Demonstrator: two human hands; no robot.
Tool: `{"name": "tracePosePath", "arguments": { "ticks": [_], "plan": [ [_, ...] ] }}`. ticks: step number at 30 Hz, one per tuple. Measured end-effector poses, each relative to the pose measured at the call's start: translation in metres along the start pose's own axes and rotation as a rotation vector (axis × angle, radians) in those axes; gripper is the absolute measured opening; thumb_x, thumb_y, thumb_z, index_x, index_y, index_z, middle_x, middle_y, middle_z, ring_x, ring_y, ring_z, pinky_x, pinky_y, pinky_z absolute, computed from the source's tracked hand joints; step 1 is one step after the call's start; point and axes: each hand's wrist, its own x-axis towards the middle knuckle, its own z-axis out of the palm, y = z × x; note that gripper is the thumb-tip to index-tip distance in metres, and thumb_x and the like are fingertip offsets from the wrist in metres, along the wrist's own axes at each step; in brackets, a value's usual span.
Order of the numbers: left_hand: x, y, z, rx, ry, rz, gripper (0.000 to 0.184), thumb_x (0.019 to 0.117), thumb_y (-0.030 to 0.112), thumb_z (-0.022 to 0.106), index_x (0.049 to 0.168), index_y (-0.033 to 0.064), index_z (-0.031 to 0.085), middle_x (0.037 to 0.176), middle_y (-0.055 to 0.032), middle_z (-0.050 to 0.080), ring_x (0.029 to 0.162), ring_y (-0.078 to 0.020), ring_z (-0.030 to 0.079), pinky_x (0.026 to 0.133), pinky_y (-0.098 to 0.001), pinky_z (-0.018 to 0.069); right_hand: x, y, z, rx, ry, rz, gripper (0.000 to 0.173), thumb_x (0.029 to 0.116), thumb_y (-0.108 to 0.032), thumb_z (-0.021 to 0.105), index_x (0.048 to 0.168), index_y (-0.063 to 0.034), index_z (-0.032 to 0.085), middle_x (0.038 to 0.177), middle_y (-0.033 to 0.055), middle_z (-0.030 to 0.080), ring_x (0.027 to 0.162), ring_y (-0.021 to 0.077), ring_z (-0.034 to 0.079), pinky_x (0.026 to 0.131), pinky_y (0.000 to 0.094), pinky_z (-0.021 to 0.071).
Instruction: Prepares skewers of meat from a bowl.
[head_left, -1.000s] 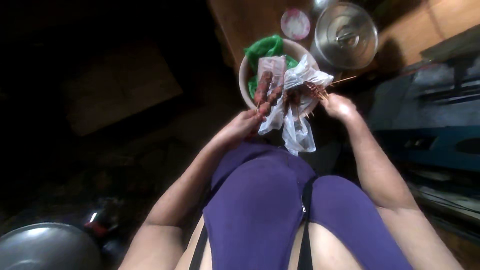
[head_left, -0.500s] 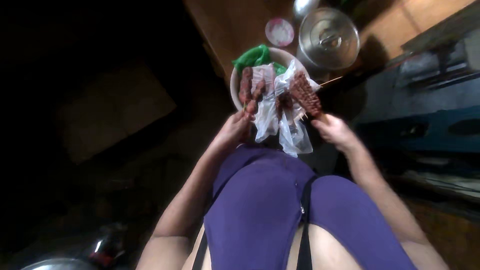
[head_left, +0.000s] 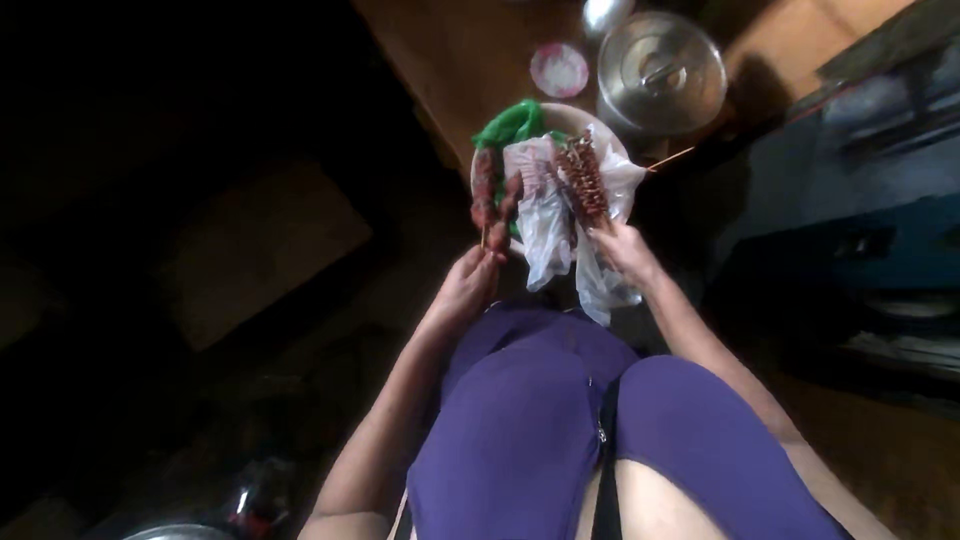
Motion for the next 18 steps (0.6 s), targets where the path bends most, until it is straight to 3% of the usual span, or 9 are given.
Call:
{"name": "tracePosePath", "arguments": {
  "ticks": [2,5,8,11,15,18],
  "plan": [
    [0.005,0.0,0.001,0.038,-0.009,0.02,0.024,0.1122,0.023,0.039,0.114,0.0076,0.057,0.064,0.0048,0.044,0.05,-0.0026,0.041,0.046,-0.0175,0.0363,-0.018,-0.008,-0.024,0.107,-0.061,-0.011,0.023,0.1063,-0.024,0.057,0.122,-0.0075,0.06,0.065,-0.006,0.044,0.048,0.0014,0.037,0.045,0.0187,0.0361],
    [0.014,0.004,0.005,0.144,-0.039,0.055,0.025,0.1128,0.023,0.037,0.116,0.0068,0.056,0.065,0.004,0.044,0.049,-0.0025,0.04,0.046,-0.017,0.0354,-0.046,-0.02,-0.054,0.176,-0.104,-0.025,0.016,0.1085,-0.013,0.048,0.12,-0.0061,0.057,0.067,-0.0061,0.053,0.049,-0.0016,0.039,0.045,0.014,0.0338],
    [0.021,0.01,0.016,0.206,-0.104,0.063,0.027,0.1125,0.023,0.038,0.119,0.0051,0.057,0.068,0.0026,0.048,0.052,-0.0028,0.043,0.048,-0.018,0.0385,-0.072,-0.016,-0.079,0.191,-0.087,-0.129,0.014,0.1068,-0.009,0.045,0.112,-0.0042,0.058,0.07,-0.0046,0.062,0.056,0.0001,0.055,0.053,0.0137,0.0473],
    [0.026,0.015,0.024,0.159,-0.278,0.042,0.026,0.1112,0.021,0.039,0.115,0.0037,0.059,0.069,0.0043,0.051,0.054,-0.0015,0.046,0.05,-0.0169,0.0409,-0.088,0.003,-0.09,0.258,-0.024,-0.296,0.014,0.1052,-0.011,0.048,0.114,-0.0074,0.059,0.07,-0.009,0.062,0.058,-0.0005,0.057,0.056,0.0136,0.0502],
    [0.032,0.025,0.047,0.027,-0.529,-0.151,0.029,0.1105,0.021,0.037,0.099,0.0095,0.06,0.061,0.0086,0.044,0.049,0.0002,0.04,0.047,-0.0156,0.0354,-0.095,0.024,-0.095,0.351,0.099,-0.269,0.019,0.1058,-0.012,0.047,0.12,-0.0095,0.059,0.068,-0.0117,0.05,0.051,-0.0034,0.041,0.048,0.0112,0.0359],
    [0.047,0.019,0.073,-0.032,-0.536,-0.208,0.028,0.1112,0.018,0.034,0.098,0.0089,0.057,0.059,0.0097,0.041,0.047,0.0007,0.038,0.046,-0.0147,0.0335,-0.097,0.031,-0.089,0.461,0.197,-0.225,0.015,0.1075,-0.012,0.042,0.116,-0.0103,0.055,0.062,-0.0125,0.042,0.046,-0.0042,0.034,0.044,0.0107,0.0305]
  ]
}}
